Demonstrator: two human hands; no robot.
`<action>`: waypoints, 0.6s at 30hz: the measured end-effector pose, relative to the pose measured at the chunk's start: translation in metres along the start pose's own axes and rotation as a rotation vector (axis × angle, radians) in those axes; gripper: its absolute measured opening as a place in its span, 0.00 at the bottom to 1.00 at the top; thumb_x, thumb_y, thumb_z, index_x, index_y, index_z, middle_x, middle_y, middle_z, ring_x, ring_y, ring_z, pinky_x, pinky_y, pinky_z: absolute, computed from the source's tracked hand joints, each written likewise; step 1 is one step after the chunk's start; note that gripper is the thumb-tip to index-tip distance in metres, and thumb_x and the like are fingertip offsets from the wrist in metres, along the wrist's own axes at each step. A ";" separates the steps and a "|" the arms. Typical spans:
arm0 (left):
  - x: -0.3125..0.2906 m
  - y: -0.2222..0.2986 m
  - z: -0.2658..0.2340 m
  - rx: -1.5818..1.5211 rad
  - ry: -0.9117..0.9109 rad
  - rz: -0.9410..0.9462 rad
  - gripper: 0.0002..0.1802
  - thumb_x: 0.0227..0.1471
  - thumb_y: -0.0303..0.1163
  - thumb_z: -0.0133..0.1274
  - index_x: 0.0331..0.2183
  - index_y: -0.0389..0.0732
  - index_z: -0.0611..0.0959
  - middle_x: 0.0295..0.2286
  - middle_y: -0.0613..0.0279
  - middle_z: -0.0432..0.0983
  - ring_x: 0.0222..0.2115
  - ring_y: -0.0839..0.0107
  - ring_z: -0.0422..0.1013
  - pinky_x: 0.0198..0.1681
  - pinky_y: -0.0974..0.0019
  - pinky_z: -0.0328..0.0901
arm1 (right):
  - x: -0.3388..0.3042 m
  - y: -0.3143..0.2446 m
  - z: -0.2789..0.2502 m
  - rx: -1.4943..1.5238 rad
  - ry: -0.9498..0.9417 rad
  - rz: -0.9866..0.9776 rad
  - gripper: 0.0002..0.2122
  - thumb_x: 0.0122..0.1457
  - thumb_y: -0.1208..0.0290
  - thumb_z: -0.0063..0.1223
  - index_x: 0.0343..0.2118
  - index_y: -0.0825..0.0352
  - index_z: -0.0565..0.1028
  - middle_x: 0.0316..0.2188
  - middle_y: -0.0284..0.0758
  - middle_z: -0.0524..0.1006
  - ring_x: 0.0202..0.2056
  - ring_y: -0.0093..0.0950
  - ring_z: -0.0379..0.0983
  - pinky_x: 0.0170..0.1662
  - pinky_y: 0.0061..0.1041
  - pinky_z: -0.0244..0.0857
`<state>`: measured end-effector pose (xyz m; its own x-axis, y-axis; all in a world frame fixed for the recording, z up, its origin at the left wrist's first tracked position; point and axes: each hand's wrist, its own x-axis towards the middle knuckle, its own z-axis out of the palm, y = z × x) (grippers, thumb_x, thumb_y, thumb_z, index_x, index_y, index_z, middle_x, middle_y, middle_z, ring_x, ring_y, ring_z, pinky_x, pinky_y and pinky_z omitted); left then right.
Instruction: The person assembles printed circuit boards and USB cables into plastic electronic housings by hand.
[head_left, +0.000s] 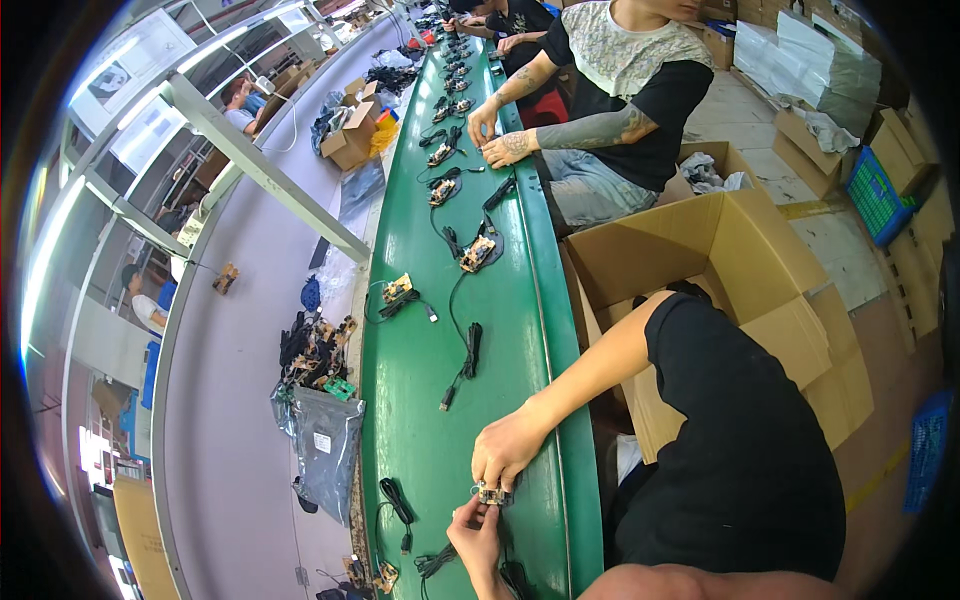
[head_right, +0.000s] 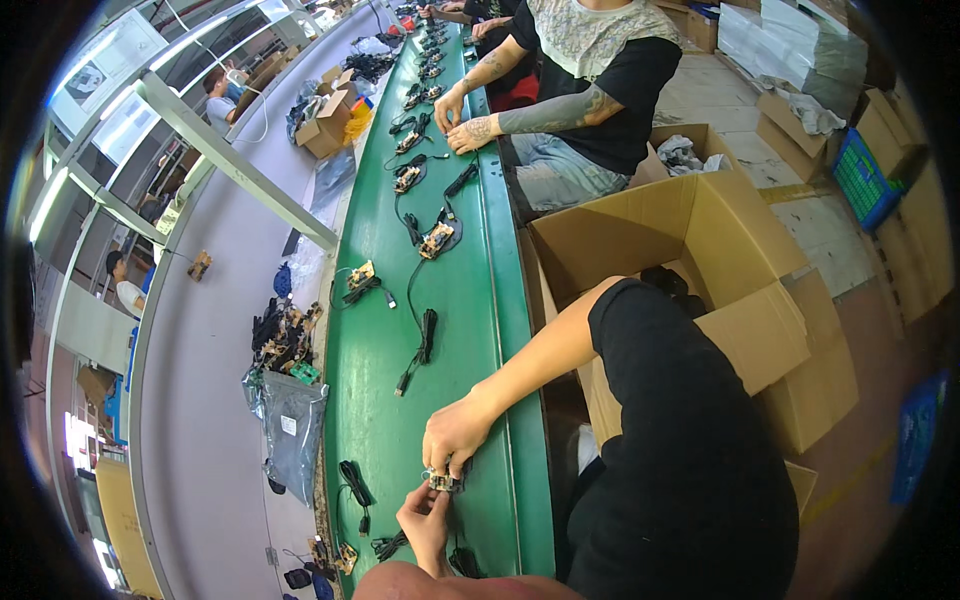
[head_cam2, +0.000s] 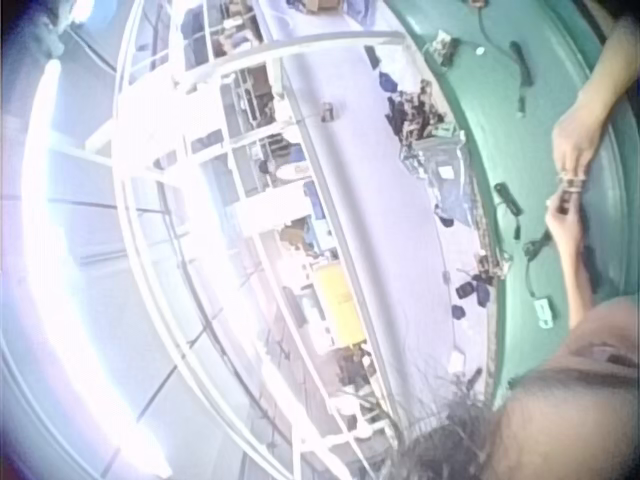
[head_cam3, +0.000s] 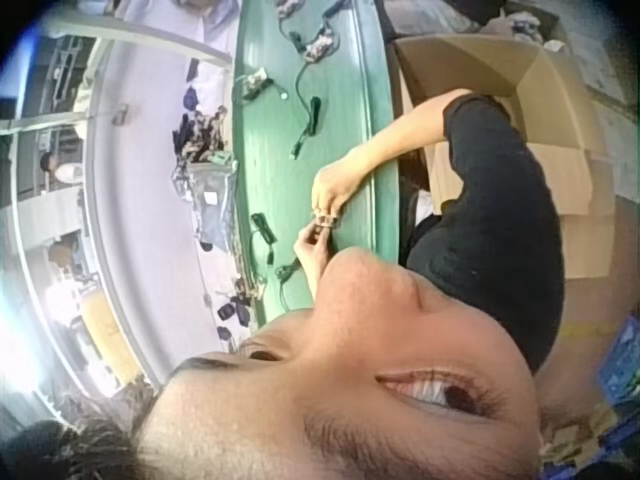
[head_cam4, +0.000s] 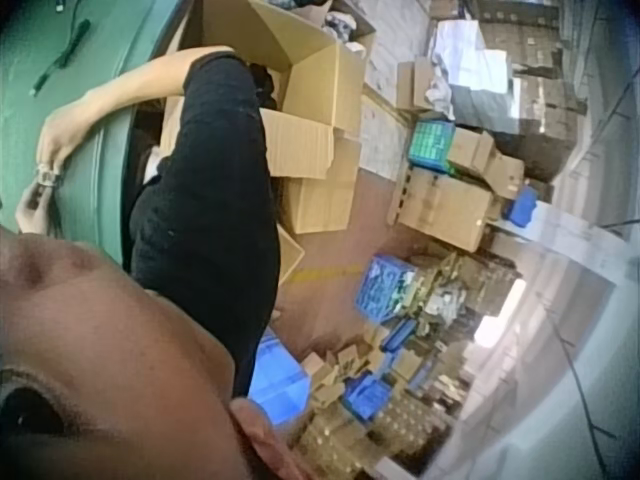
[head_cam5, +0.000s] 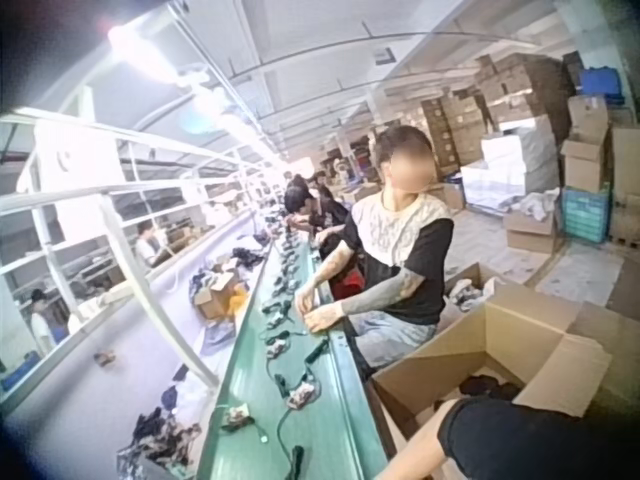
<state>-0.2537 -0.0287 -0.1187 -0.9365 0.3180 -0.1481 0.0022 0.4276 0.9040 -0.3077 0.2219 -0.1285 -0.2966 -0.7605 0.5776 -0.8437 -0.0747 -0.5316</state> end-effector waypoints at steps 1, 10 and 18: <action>0.000 0.002 0.000 0.021 -0.007 0.008 0.20 0.47 0.16 0.62 0.45 0.29 0.84 0.30 0.66 0.75 0.28 0.80 0.67 0.33 0.76 0.65 | 0.001 -0.002 -0.002 -0.009 -0.026 0.019 0.11 0.53 0.68 0.64 0.34 0.69 0.78 0.32 0.40 0.77 0.37 0.42 0.75 0.37 0.40 0.69; 0.000 0.008 0.002 0.043 0.002 0.011 0.20 0.47 0.17 0.62 0.45 0.29 0.84 0.29 0.66 0.74 0.28 0.80 0.66 0.34 0.75 0.65 | 0.000 -0.006 -0.005 -0.020 -0.046 0.061 0.09 0.55 0.68 0.62 0.35 0.67 0.78 0.32 0.37 0.77 0.38 0.39 0.75 0.38 0.39 0.68; 0.002 0.004 0.003 0.074 0.003 0.038 0.20 0.48 0.16 0.61 0.46 0.28 0.83 0.30 0.68 0.73 0.29 0.82 0.65 0.35 0.76 0.64 | 0.000 -0.004 -0.007 -0.049 -0.091 0.152 0.09 0.56 0.67 0.62 0.35 0.66 0.79 0.37 0.35 0.78 0.41 0.38 0.75 0.39 0.38 0.69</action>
<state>-0.2546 -0.0235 -0.1167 -0.9363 0.3326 -0.1130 0.0634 0.4763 0.8770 -0.3076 0.2265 -0.1221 -0.3824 -0.8162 0.4332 -0.8136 0.0753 -0.5765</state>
